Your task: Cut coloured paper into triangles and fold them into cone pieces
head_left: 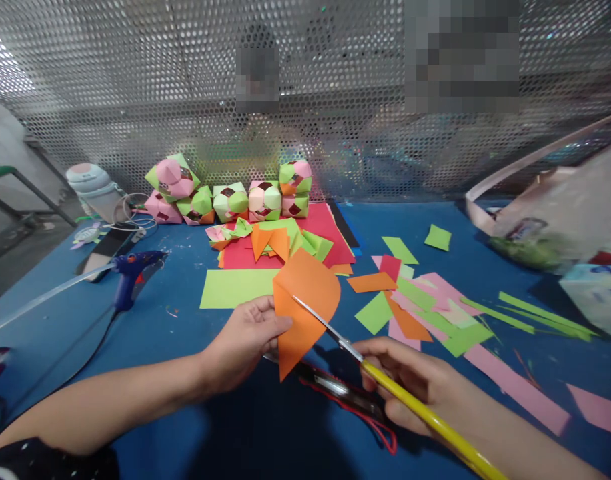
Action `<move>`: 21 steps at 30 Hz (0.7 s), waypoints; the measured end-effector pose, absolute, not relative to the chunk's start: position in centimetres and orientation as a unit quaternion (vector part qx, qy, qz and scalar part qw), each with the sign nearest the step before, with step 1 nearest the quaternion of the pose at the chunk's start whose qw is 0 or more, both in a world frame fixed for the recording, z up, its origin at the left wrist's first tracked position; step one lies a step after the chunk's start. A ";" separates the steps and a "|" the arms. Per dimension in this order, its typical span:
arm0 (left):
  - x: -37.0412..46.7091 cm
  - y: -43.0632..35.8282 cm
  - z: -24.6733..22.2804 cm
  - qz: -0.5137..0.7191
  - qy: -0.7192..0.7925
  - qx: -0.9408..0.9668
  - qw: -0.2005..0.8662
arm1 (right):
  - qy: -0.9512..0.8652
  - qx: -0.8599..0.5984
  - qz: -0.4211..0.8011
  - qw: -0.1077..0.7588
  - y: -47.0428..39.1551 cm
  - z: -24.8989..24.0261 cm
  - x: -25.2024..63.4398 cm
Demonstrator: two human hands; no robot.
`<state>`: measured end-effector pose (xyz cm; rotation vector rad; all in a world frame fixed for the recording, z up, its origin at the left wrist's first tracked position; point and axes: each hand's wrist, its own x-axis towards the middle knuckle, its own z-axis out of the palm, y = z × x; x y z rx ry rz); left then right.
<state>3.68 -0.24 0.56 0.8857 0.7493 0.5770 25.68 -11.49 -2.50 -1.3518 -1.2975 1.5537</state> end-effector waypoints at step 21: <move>3.4 -0.9 1.1 0.222 0.291 0.424 0.828 | -0.472 -0.525 0.623 0.337 -11.4 -2.3 25.5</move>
